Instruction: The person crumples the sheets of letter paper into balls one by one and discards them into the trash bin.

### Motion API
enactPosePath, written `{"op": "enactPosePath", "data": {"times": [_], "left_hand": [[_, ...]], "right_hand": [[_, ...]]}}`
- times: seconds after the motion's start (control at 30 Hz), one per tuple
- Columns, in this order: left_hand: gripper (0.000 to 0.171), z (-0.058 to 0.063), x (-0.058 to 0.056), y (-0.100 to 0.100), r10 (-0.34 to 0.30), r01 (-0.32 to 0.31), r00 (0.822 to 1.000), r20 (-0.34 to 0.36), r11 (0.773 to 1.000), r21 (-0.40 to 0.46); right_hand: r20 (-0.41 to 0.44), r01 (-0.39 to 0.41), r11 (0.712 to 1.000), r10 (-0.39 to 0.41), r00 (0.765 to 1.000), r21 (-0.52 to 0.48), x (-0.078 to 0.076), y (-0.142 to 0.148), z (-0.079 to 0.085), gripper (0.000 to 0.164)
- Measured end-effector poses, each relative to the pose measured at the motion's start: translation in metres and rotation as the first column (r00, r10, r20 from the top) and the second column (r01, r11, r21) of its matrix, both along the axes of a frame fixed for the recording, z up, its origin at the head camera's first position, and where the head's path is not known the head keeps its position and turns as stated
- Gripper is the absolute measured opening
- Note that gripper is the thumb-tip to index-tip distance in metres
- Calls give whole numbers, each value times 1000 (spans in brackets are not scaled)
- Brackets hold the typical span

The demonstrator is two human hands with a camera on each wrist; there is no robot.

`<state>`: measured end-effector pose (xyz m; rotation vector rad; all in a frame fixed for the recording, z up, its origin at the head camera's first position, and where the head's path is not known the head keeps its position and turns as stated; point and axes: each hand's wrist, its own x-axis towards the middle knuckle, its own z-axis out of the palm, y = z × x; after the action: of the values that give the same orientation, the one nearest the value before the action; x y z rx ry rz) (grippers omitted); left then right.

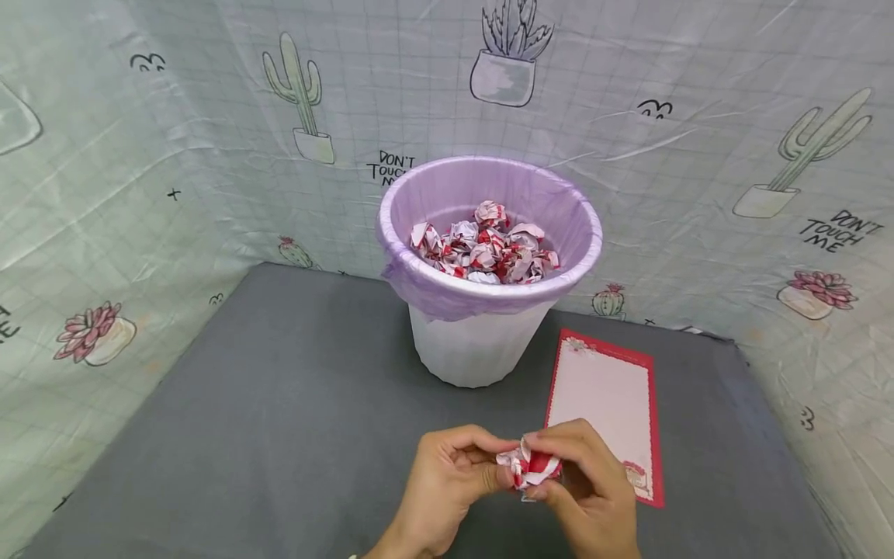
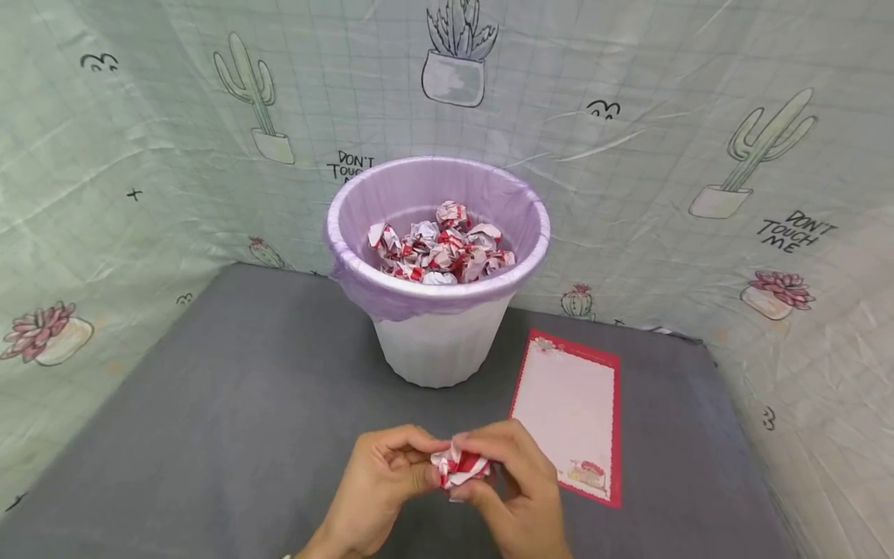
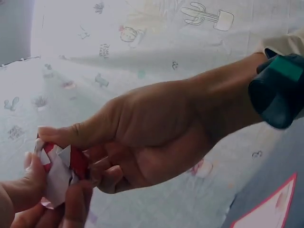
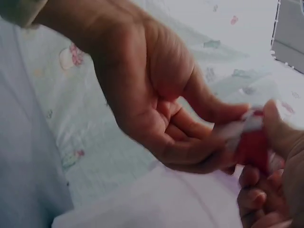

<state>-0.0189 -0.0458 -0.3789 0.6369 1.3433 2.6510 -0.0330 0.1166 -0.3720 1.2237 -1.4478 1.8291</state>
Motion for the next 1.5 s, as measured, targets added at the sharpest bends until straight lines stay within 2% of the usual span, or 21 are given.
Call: {"op": "enactPosePath", "data": {"times": [0.03,0.07,0.1,0.17,0.23,0.3,0.37,0.4,0.5,0.57,0.6,0.63,0.7,0.77,0.83,0.87,0.97,1.07,1.23,1.43,1.5], "left_hand": [[31,-1,-1,0,66,-67,997,-31,998,-12],[30,-1,-2,-1,137,-140,986,-90,990,-28],[29,-2,-3,-2,201,-209,970,-134,977,-46],[29,-2,-4,-2,295,-313,930,-220,948,-55],[28,-3,-5,-1,346,-372,891,-293,928,-37],[24,-5,-4,2,346,-367,875,-338,930,1],[21,-6,-3,6,340,-350,867,-364,936,39],[20,-7,-3,8,332,-336,869,-368,940,56],[22,-9,-3,13,286,-270,900,-329,958,94],[23,-11,-3,14,267,-247,919,-290,964,104],[23,-12,-4,14,268,-250,922,-280,963,99],[22,-12,-4,14,284,-272,917,-281,959,82],[25,-10,-4,14,344,-357,886,-310,934,16],[33,-7,-3,13,384,-427,847,-366,903,-41],[40,-5,-3,12,403,-475,809,-429,877,-72],[42,-4,-3,11,400,-485,795,-456,871,-82],[44,-3,-4,10,376,-478,764,-525,876,-68],[41,1,-3,9,377,-485,739,-558,873,-53],[22,12,-2,10,397,-498,684,-612,867,6],[21,23,-4,11,372,-486,596,-711,873,49],[21,24,-6,11,355,-470,560,-749,880,67]], "right_hand": [[54,14,1000,-15,998,12,1,0,-2,39],[114,25,999,-28,993,24,3,0,-3,43],[155,36,999,-39,987,26,5,0,-5,46],[175,69,997,-72,982,24,7,-3,-6,48],[144,100,995,-102,984,20,9,-6,-4,49],[94,112,994,-111,989,-2,10,-8,-2,49],[55,103,994,-101,993,-37,10,-11,2,50],[38,95,994,-93,995,-55,10,-12,4,51],[27,101,992,-99,995,-82,9,-12,6,51],[54,112,992,-108,993,-65,8,-11,4,50],[82,112,992,-108,991,-54,8,-10,2,51],[116,111,993,-105,988,-42,8,-9,-1,52],[176,92,995,-85,981,-29,8,-8,-5,58],[213,64,997,-54,976,-38,9,-7,-6,66],[199,50,998,-40,979,-45,9,-7,-4,67],[186,44,998,-35,982,-45,9,-7,-2,66],[150,54,998,-49,987,-29,10,-6,2,58],[143,79,997,-77,987,-7,12,-7,2,52],[142,62,997,-55,988,-46,16,-10,-2,43],[92,-36,992,47,995,-122,15,-13,2,36],[56,-52,990,60,997,-134,14,-13,5,34]]}}
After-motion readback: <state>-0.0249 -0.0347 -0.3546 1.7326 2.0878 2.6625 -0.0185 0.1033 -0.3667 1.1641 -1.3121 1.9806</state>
